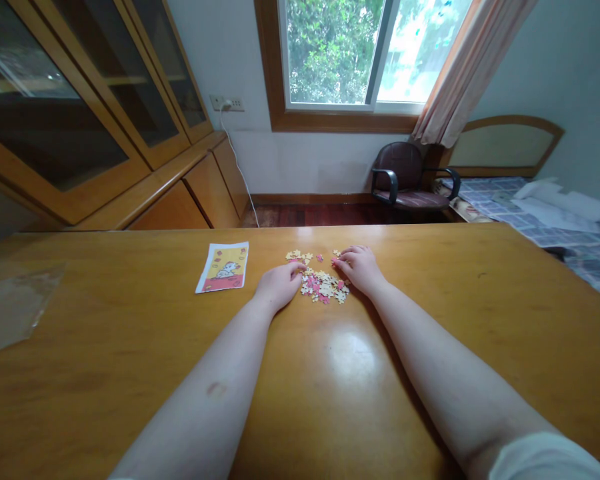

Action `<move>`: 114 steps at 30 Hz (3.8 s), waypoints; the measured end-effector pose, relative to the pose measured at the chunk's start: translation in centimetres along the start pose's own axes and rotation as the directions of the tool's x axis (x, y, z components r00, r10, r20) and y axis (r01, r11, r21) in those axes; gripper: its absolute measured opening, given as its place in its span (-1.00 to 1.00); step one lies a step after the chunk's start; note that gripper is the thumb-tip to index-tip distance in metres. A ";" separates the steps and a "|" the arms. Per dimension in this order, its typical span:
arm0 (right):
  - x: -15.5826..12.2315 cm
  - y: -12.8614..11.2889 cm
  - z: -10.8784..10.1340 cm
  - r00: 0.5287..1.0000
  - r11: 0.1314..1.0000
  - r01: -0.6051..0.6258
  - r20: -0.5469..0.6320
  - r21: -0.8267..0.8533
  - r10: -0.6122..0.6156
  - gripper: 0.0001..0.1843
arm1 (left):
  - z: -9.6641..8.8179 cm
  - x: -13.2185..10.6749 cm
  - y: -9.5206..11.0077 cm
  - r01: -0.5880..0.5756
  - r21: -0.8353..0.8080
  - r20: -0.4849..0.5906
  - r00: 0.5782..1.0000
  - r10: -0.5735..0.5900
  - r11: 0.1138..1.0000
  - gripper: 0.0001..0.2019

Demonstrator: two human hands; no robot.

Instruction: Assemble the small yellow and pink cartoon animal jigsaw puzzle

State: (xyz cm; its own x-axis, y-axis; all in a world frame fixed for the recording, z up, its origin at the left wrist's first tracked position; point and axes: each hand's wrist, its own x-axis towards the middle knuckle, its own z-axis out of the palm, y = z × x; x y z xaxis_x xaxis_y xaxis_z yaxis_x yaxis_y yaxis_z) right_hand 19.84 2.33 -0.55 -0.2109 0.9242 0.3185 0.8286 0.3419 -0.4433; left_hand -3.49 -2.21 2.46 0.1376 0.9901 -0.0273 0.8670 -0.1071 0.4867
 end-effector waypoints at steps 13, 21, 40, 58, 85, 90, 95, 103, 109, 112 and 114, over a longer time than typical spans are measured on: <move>-0.8 -1.4 -0.8 0.950 0.969 0.242 0.189 0.054 -0.248 -0.79 | 0.2 -0.1 -0.2 -0.125 0.000 0.030 0.992 0.125 0.992 -0.63; -0.7 -1.8 -1.1 0.932 0.943 0.284 0.182 0.173 -0.314 -0.78 | 0.5 0.0 -0.4 -0.234 -0.028 0.032 0.972 0.235 0.972 -0.65; -1.1 -3.3 -0.5 0.944 0.974 0.112 0.284 0.197 -0.166 -0.76 | 1.0 0.7 -1.1 -0.241 0.038 -0.131 0.961 0.244 0.970 -0.66; -1.1 -3.5 -0.9 0.899 0.963 0.237 0.347 0.126 -0.266 -0.61 | 1.3 0.6 -1.1 -0.246 0.136 -0.074 0.964 0.257 0.960 -0.64; -1.0 -2.1 -0.7 0.979 0.987 0.142 0.159 -0.071 -0.130 -0.62 | 0.5 0.4 -0.6 -0.174 0.044 -0.129 0.975 0.178 0.984 -0.70; -1.0 -2.1 -0.8 0.967 0.975 0.223 0.131 -0.009 -0.220 -0.64 | 0.5 0.4 -0.5 -0.182 0.037 -0.125 0.975 0.185 0.983 -0.71; -0.9 -2.0 -0.7 0.987 0.991 0.134 0.093 -0.030 -0.131 -0.60 | 1.1 0.7 -0.9 -0.229 0.042 -0.102 0.967 0.233 0.972 -0.67; -0.8 -2.1 -0.8 0.983 0.988 0.154 0.103 -0.020 -0.152 -0.62 | 0.9 0.6 -0.9 -0.107 0.105 -0.169 0.978 0.124 0.989 -0.63; -1.1 -2.8 -0.8 0.977 0.985 0.088 0.206 -0.147 -0.057 -0.56 | 1.0 0.6 -1.0 -0.124 0.080 -0.215 0.967 0.138 0.989 -0.64; -1.3 -3.2 -0.7 0.962 0.967 0.084 0.271 -0.239 -0.016 -0.46 | 1.1 0.6 -0.9 -0.163 0.080 -0.215 0.960 0.177 0.983 -0.65; -1.3 -3.2 -0.7 0.957 0.957 0.087 0.290 -0.278 -0.003 -0.41 | 1.1 0.6 -0.9 -0.185 0.082 -0.196 0.961 0.198 0.979 -0.66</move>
State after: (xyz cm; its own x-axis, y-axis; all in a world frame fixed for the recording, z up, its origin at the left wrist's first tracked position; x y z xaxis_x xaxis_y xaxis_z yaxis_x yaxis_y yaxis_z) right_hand 17.77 -0.10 1.02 -0.3549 0.9328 0.0629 0.9183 0.3604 -0.1638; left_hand -3.63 -1.66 1.06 0.2095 0.9476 0.2411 0.8632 -0.2950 0.4097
